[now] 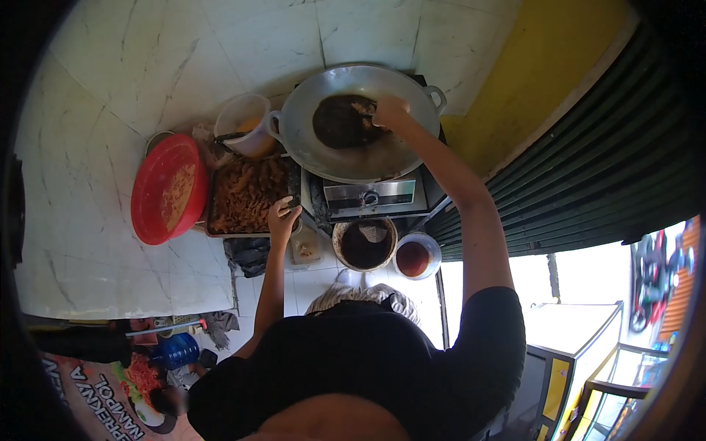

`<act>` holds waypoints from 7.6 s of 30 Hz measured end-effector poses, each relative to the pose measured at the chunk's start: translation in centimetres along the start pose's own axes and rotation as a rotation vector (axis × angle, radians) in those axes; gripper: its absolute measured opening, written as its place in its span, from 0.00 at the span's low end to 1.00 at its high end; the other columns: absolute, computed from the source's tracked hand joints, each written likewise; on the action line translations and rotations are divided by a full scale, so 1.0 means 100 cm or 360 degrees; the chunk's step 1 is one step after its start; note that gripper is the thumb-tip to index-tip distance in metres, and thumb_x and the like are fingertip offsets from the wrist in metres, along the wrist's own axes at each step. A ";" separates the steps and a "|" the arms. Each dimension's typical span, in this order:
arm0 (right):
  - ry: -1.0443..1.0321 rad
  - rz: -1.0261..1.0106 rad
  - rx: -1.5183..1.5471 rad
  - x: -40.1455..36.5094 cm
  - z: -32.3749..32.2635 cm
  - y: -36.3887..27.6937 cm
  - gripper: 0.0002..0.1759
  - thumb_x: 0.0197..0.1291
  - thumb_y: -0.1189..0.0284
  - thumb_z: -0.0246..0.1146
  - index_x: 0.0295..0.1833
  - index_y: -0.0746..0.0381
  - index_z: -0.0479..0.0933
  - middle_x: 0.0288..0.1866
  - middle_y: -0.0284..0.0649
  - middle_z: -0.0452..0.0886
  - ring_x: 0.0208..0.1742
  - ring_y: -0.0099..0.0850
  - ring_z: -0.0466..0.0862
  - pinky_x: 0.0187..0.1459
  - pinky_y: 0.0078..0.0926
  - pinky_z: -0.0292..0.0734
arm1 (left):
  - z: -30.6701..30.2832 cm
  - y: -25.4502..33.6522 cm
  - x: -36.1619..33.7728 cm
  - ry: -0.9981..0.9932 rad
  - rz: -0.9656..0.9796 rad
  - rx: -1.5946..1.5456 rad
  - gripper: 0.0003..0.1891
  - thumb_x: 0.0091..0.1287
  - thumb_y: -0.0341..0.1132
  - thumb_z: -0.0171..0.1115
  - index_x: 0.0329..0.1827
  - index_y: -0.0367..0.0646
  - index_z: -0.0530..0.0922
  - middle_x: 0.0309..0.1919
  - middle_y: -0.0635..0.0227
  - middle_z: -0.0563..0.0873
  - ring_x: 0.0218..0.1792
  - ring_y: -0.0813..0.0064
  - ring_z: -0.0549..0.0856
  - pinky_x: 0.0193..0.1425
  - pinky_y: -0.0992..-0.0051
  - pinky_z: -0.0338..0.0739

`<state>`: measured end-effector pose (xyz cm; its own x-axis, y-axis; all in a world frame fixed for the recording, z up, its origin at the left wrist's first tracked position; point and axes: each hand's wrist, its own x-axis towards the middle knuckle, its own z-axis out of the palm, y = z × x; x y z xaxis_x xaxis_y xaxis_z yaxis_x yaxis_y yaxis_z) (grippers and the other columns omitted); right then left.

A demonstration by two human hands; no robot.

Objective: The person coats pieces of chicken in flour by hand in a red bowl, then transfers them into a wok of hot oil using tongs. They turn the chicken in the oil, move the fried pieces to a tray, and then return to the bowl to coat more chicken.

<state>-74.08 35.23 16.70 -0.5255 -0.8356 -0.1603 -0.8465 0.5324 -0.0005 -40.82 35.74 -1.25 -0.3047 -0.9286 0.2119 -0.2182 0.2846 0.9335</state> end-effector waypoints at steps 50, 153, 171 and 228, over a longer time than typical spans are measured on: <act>0.0140 -0.0119 0.0535 -0.136 -0.019 0.106 0.30 0.35 0.52 0.65 0.33 0.69 0.73 0.28 0.50 0.77 0.34 0.43 0.78 0.37 0.36 0.71 | 0.104 0.004 -0.082 -0.0855 0.0488 0.0935 0.18 0.53 0.44 0.61 0.38 0.38 0.72 0.35 0.59 0.77 0.37 0.60 0.77 0.40 0.65 0.71; 0.0484 -0.0086 0.2247 0.023 0.192 -0.488 0.13 0.55 0.81 0.52 0.46 0.67 0.74 0.34 0.40 0.80 0.33 0.21 0.78 0.34 0.18 0.73 | -0.384 -0.161 0.139 -0.1048 -0.0629 -0.0246 0.24 0.62 0.47 0.52 0.52 0.34 0.69 0.49 0.57 0.74 0.49 0.67 0.74 0.53 0.73 0.67; 0.0276 -0.0339 0.1196 0.220 0.255 -0.521 0.13 0.44 0.79 0.54 0.39 0.68 0.74 0.34 0.51 0.76 0.37 0.38 0.77 0.38 0.32 0.71 | -0.344 -0.160 0.356 -0.0594 0.0309 -0.0038 0.15 0.63 0.40 0.52 0.50 0.43 0.70 0.50 0.61 0.72 0.56 0.66 0.68 0.61 0.60 0.56; -0.0587 -0.0412 0.2984 -0.003 0.141 -0.604 0.22 0.53 0.78 0.57 0.56 0.67 0.65 0.44 0.37 0.74 0.46 0.23 0.73 0.47 0.21 0.69 | -0.423 -0.145 0.224 -0.0695 -0.0495 -0.0251 0.14 0.59 0.36 0.58 0.40 0.32 0.76 0.31 0.71 0.80 0.31 0.85 0.77 0.34 0.83 0.71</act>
<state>-21.61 5.27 2.90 -0.1678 -0.9742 -0.1512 0.4014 0.0726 -0.9130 -5.30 0.73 2.14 -0.6113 -0.7687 -0.1883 -0.2276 -0.0572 0.9721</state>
